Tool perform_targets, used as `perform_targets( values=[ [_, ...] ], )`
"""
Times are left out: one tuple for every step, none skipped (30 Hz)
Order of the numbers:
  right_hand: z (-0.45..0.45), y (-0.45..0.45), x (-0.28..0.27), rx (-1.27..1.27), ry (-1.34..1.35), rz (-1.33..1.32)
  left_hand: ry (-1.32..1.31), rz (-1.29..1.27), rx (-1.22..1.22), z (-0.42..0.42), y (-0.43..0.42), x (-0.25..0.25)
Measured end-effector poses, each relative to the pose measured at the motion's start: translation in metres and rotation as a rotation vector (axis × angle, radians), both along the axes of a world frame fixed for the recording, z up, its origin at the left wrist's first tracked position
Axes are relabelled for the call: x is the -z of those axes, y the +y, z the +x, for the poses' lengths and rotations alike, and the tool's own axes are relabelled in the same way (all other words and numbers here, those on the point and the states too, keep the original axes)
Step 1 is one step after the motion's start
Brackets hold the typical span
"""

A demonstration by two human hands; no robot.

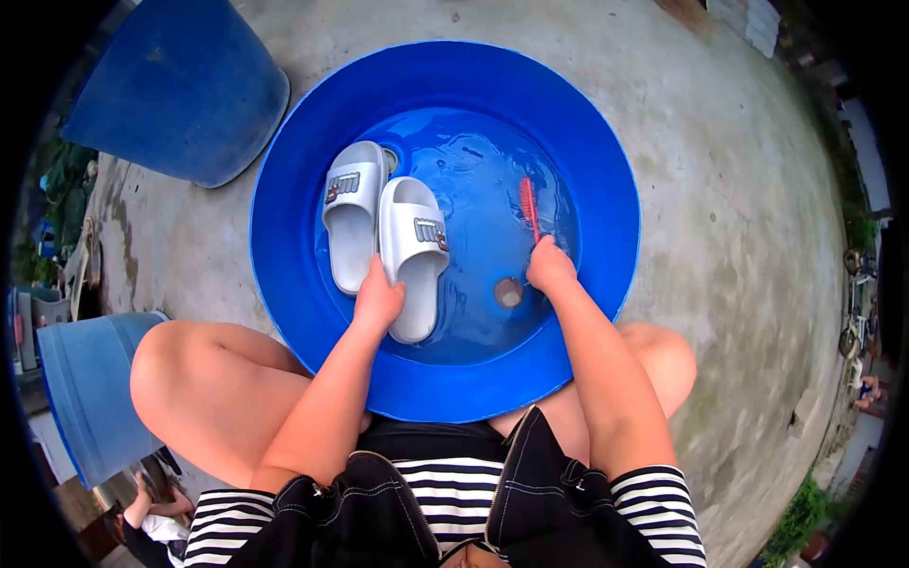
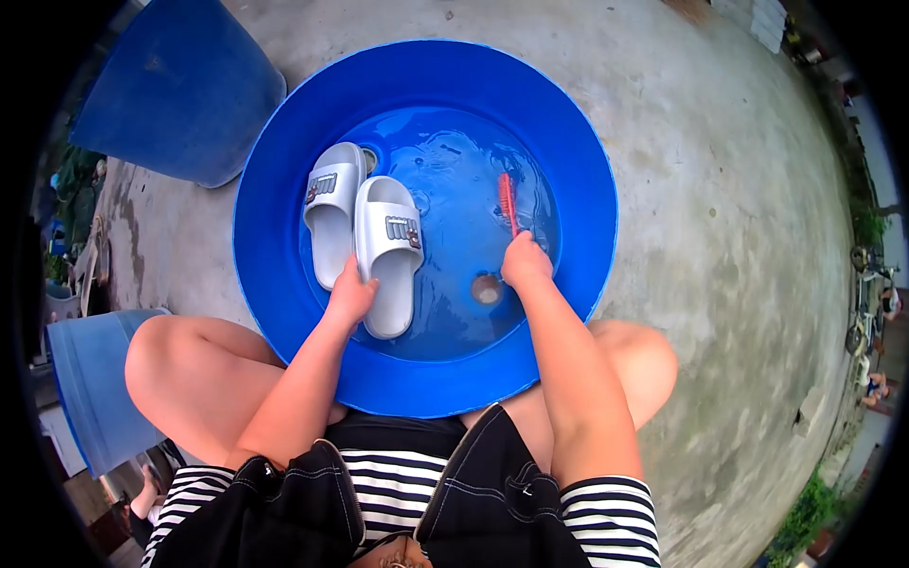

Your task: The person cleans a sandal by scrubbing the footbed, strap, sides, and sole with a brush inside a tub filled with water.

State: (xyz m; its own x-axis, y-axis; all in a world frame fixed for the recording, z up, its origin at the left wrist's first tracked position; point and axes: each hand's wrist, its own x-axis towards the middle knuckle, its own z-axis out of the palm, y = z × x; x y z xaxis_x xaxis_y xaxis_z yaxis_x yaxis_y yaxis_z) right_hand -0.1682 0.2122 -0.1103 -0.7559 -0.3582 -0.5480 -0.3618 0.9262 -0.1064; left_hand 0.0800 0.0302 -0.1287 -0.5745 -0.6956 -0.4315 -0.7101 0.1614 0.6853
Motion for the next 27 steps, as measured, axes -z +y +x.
perform_targets(
  values=[
    [0.002, 0.000, 0.004, 0.076, 0.009, -0.014, -0.006, 0.075, -0.022, 0.001, -0.001, -0.005],
    [-0.003, 0.000, 0.006, 0.080, 0.007, -0.014, -0.010, 0.150, -0.044, 0.000, -0.001, -0.009],
    [-0.011, -0.005, -0.002, 0.132, 0.029, -0.057, -0.010, 0.151, -0.044, -0.001, -0.001, -0.007],
    [-0.017, -0.009, -0.006, 0.182, 0.051, -0.101, 0.100, 0.177, -0.103, 0.000, 0.000, -0.002],
    [-0.023, -0.010, 0.006, 0.202, 0.099, -0.164, 0.207, 0.200, -0.167, 0.001, 0.000, 0.002],
    [-0.021, -0.014, 0.007, 0.186, 0.095, -0.175, 0.207, 0.187, -0.183, 0.003, 0.001, 0.007],
    [-0.017, -0.021, 0.007, 0.163, 0.012, -0.222, 0.156, 0.109, -0.169, 0.002, 0.001, 0.010],
    [-0.011, -0.028, 0.008, 0.141, -0.075, -0.261, 0.099, 0.037, -0.155, 0.000, 0.001, 0.013],
    [-0.004, -0.032, 0.011, 0.253, -0.409, -0.452, 0.070, 0.071, -0.186, -0.002, 0.003, 0.004],
    [0.006, -0.038, 0.001, 0.370, -0.744, -0.631, 0.073, 0.069, -0.193, -0.002, 0.000, 0.001],
    [0.016, -0.043, -0.007, 0.401, -0.887, -0.654, 0.065, 0.115, -0.199, -0.003, 0.000, 0.000],
    [0.020, -0.049, -0.012, 0.250, -0.998, -0.654, 0.061, 0.161, -0.205, -0.004, 0.001, -0.002],
    [0.026, -0.052, -0.020, 0.199, -1.036, -0.706, 0.113, 0.212, -0.238, -0.005, 0.003, -0.004],
    [0.032, -0.053, -0.029, 0.148, -1.078, -0.755, 0.108, 0.220, -0.246, -0.005, 0.006, -0.003],
    [0.036, -0.052, -0.038, 0.148, -1.082, -0.746, 0.137, 0.221, -0.257, -0.006, 0.008, -0.001],
    [0.038, -0.054, -0.047, -0.006, -0.808, -0.736, 0.168, 0.220, -0.264, -0.010, 0.008, -0.014],
    [0.038, -0.054, -0.056, -0.154, -0.531, -0.716, 0.177, 0.258, -0.271, -0.012, 0.011, -0.028],
    [0.038, -0.054, -0.065, -0.153, -0.528, -0.713, 0.179, 0.261, -0.271, -0.012, 0.011, -0.026],
    [0.037, -0.053, -0.074, -0.121, -0.329, -0.725, 0.249, 0.301, -0.268, -0.012, 0.012, -0.023],
    [0.034, -0.051, -0.079, -0.089, -0.130, -0.732, 0.317, 0.341, -0.266, -0.014, 0.013, -0.021],
    [0.025, -0.048, -0.080, -0.020, -0.123, -0.746, 0.318, 0.344, -0.266, -0.015, 0.015, -0.021],
    [0.021, -0.045, -0.084, 0.038, -0.040, -0.783, 0.406, 0.408, -0.214, -0.017, 0.016, -0.020],
    [0.013, -0.041, -0.081, 0.103, -0.038, -0.843, 0.494, 0.470, -0.161, -0.018, 0.018, -0.020],
    [0.009, -0.040, -0.084, 0.170, -0.036, -0.902, 0.494, 0.471, -0.161, -0.019, 0.020, -0.024],
    [0.005, -0.037, -0.089, 0.244, -0.124, -0.968, 0.529, 0.465, -0.071, -0.019, 0.020, -0.029],
    [0.005, -0.036, -0.093, 0.248, -0.120, -0.965, 0.563, 0.459, 0.023, -0.020, 0.021, -0.032],
    [0.006, -0.035, -0.098, 0.220, -0.157, -1.005, 0.557, 0.431, 0.066, -0.019, 0.021, -0.032]
  ],
)
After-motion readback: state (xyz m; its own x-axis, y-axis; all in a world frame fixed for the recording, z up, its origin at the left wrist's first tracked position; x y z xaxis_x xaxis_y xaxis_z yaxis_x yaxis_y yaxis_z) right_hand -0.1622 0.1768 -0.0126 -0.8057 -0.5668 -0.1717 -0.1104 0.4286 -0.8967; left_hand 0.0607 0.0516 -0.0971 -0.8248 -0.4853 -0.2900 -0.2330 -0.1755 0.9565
